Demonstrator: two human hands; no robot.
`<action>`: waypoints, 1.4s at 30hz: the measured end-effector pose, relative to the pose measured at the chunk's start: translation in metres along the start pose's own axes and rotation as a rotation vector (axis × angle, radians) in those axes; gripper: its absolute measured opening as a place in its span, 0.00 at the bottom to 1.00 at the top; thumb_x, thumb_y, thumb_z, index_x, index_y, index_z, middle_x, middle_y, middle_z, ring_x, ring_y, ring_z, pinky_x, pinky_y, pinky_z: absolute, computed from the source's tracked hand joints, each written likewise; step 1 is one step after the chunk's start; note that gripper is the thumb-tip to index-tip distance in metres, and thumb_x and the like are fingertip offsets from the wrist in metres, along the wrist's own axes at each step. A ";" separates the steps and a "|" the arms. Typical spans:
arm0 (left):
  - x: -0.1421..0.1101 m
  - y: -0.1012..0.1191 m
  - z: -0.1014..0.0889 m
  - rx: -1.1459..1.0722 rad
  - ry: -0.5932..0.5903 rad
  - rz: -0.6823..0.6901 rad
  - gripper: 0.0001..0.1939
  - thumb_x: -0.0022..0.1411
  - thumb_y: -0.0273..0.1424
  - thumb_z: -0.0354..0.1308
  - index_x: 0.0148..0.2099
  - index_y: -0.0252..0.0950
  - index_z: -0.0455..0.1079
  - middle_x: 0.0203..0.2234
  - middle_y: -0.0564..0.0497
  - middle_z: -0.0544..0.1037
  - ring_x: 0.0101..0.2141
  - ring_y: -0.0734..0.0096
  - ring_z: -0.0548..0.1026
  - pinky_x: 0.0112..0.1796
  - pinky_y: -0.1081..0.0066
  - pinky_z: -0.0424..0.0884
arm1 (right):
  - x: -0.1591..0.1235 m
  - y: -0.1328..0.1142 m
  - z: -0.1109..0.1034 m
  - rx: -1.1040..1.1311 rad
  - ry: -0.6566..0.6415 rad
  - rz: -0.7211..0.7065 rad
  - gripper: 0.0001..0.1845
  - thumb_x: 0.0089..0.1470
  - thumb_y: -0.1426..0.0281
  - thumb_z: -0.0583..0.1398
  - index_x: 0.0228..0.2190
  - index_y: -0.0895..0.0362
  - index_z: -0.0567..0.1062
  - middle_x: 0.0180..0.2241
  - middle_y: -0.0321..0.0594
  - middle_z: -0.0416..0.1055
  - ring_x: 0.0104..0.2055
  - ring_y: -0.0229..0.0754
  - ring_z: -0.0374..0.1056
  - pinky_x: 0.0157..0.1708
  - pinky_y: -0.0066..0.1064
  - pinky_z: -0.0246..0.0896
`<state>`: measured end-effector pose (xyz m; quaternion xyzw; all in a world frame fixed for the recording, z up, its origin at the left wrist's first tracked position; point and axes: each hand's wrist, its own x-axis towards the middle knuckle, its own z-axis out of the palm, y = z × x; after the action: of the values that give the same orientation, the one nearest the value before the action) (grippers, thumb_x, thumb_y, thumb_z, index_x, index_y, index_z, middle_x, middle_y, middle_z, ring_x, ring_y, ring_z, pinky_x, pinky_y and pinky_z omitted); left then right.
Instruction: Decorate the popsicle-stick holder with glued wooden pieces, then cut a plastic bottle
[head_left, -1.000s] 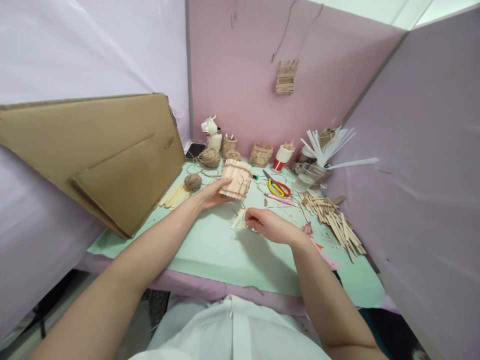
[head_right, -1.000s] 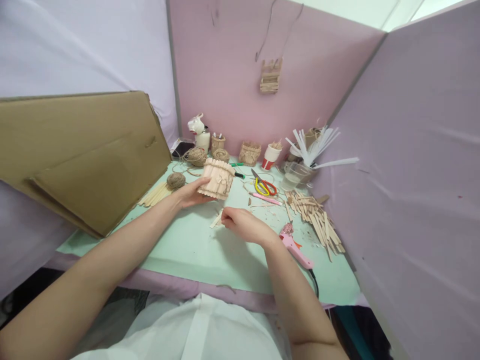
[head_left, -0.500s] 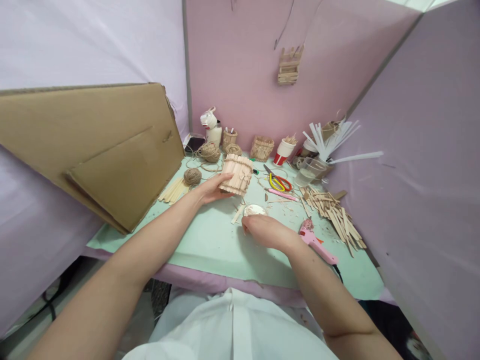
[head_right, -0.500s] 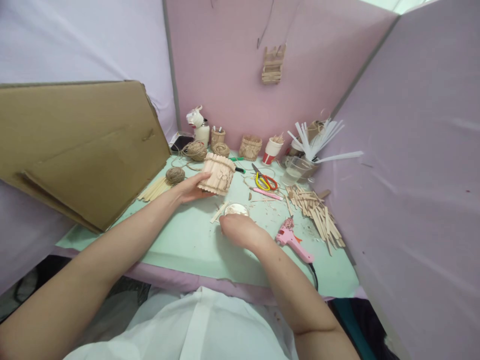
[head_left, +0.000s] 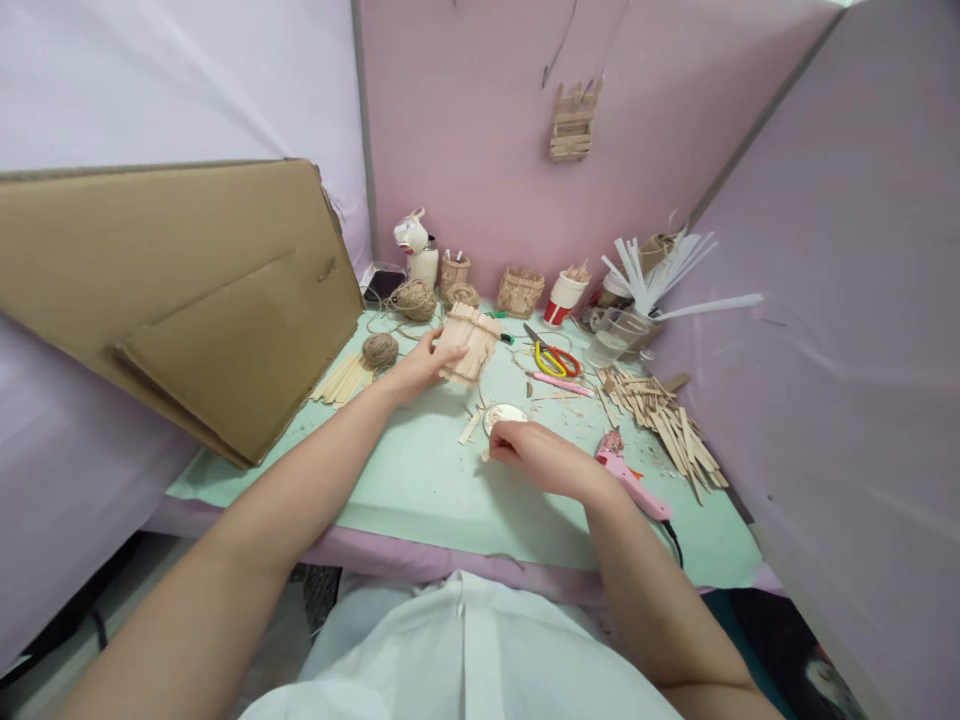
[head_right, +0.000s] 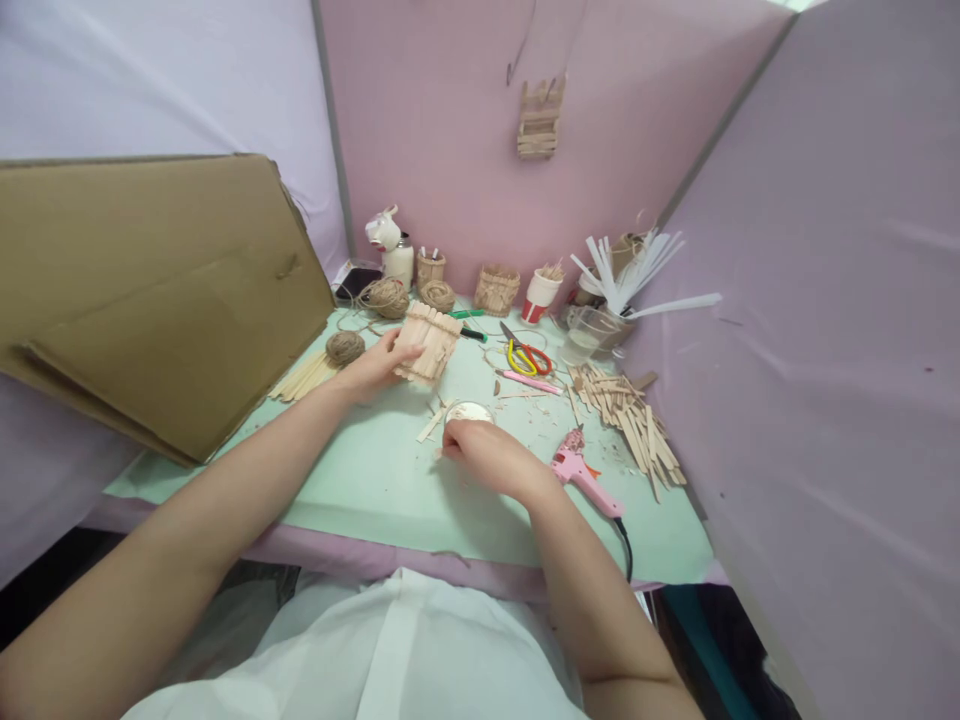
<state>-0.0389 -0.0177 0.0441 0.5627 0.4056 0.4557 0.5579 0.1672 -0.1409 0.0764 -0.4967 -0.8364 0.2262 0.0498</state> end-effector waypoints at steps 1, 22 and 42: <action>0.002 -0.002 -0.001 0.101 0.061 0.070 0.44 0.49 0.43 0.67 0.64 0.38 0.54 0.58 0.38 0.67 0.56 0.52 0.68 0.55 0.54 0.64 | -0.002 0.002 0.000 0.052 0.035 -0.008 0.07 0.57 0.73 0.53 0.28 0.56 0.69 0.29 0.36 0.69 0.29 0.36 0.61 0.29 0.27 0.49; -0.024 0.024 -0.026 0.880 0.215 0.207 0.34 0.46 0.42 0.68 0.54 0.35 0.67 0.52 0.39 0.72 0.55 0.48 0.66 0.55 0.53 0.60 | -0.012 0.011 0.006 0.385 0.456 0.006 0.06 0.61 0.68 0.53 0.32 0.54 0.68 0.29 0.33 0.68 0.30 0.36 0.61 0.32 0.28 0.53; -0.092 0.004 0.049 0.484 -0.041 0.206 0.05 0.55 0.33 0.60 0.29 0.39 0.76 0.28 0.51 0.78 0.31 0.68 0.71 0.35 0.70 0.64 | -0.010 -0.006 0.021 0.131 0.377 0.079 0.07 0.61 0.71 0.52 0.30 0.54 0.66 0.31 0.37 0.70 0.31 0.39 0.62 0.31 0.29 0.49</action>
<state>-0.0155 -0.1195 0.0442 0.7272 0.4320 0.3882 0.3659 0.1610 -0.1587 0.0614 -0.5585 -0.7755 0.1849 0.2290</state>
